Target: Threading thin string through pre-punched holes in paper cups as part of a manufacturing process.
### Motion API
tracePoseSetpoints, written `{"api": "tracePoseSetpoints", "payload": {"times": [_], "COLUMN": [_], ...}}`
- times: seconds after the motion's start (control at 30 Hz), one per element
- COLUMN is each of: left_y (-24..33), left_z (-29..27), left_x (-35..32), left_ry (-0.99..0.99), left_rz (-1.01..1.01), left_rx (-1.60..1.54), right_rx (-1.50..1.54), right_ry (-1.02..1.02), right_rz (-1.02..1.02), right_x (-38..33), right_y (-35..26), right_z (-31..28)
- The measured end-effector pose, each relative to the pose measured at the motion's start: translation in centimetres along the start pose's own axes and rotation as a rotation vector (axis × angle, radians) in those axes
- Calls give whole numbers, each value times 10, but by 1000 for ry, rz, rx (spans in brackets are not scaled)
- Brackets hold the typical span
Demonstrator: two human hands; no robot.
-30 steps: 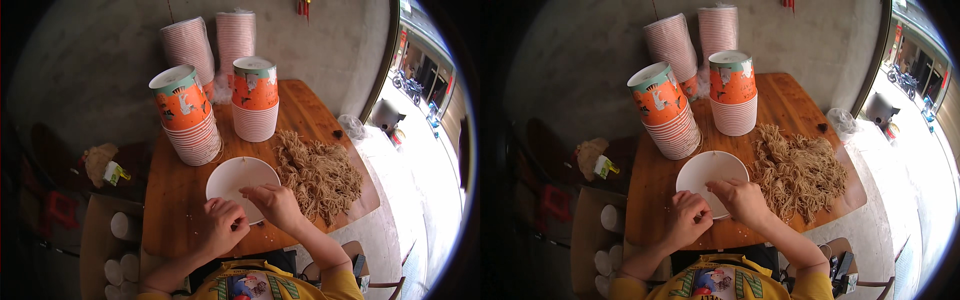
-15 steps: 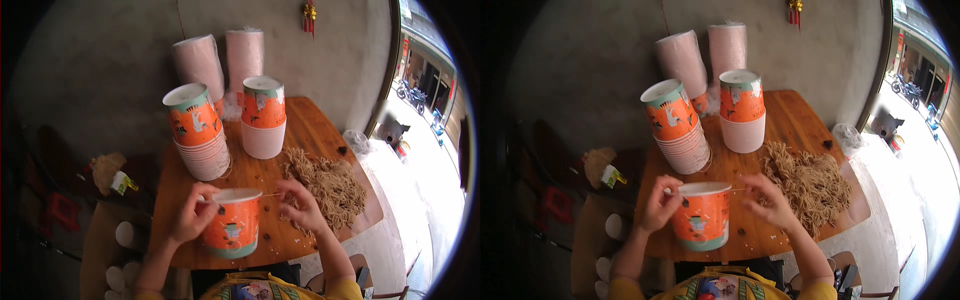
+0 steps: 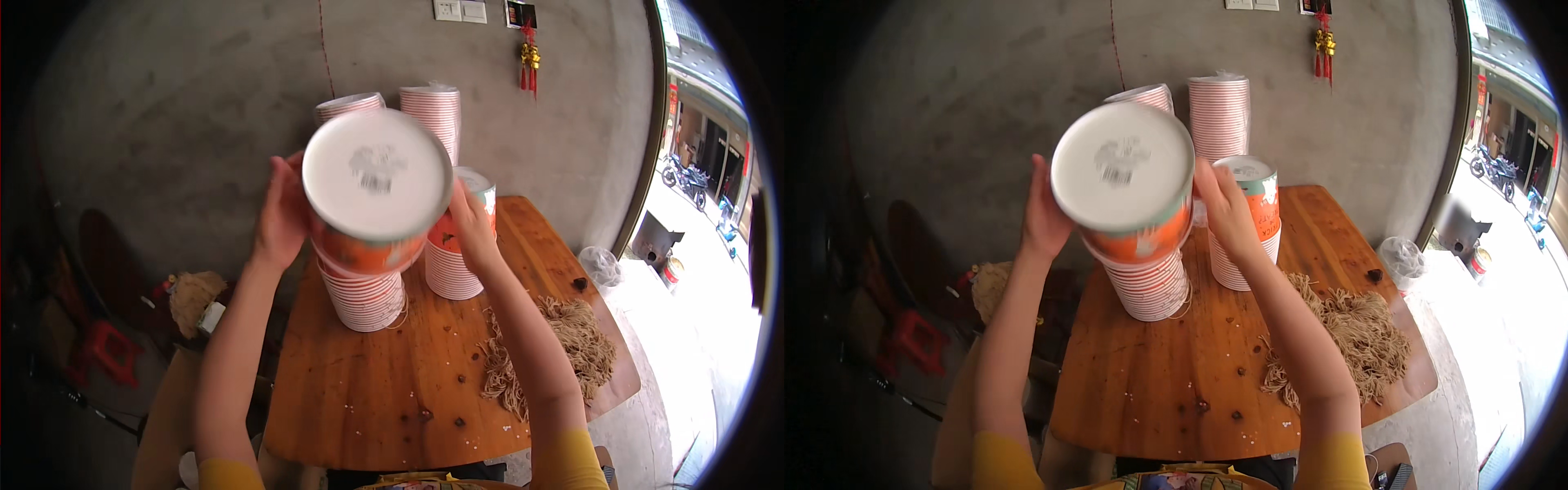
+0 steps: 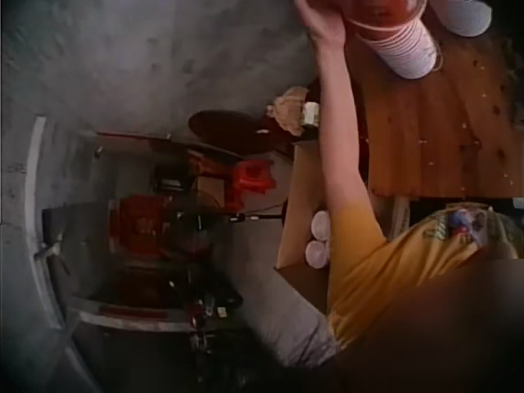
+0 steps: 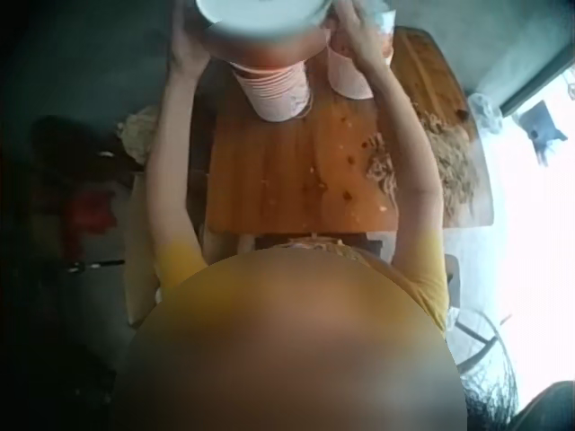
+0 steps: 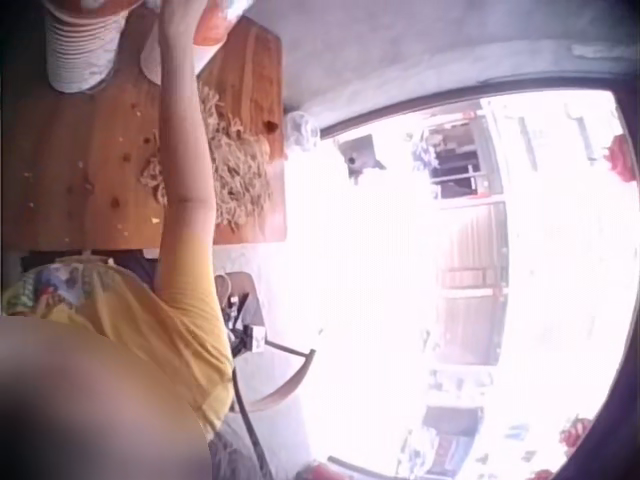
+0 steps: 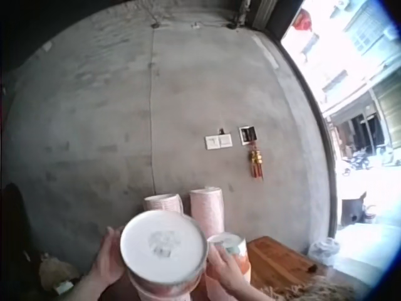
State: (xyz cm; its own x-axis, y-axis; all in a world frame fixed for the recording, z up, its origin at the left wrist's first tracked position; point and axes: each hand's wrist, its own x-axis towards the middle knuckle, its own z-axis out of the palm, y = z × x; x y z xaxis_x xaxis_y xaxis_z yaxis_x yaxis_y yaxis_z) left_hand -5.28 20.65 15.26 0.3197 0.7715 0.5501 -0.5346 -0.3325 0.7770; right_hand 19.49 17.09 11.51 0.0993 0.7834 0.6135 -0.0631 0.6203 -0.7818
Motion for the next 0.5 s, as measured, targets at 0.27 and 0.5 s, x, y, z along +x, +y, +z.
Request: {"api": "tracePoseSetpoints", "payload": {"times": [0.27,0.5], "left_y": [-30,-68], "left_z": [-38,-107], "left_x": [43,17], "left_ry": [-52,105], "left_rz": [337,91], "left_rx": [598,698], "right_rx": [60,-919], "right_ry": [35,91], "right_rz": [128,-158], "right_x": [85,61], "right_y": [97,88], "right_z": [28,10]}}
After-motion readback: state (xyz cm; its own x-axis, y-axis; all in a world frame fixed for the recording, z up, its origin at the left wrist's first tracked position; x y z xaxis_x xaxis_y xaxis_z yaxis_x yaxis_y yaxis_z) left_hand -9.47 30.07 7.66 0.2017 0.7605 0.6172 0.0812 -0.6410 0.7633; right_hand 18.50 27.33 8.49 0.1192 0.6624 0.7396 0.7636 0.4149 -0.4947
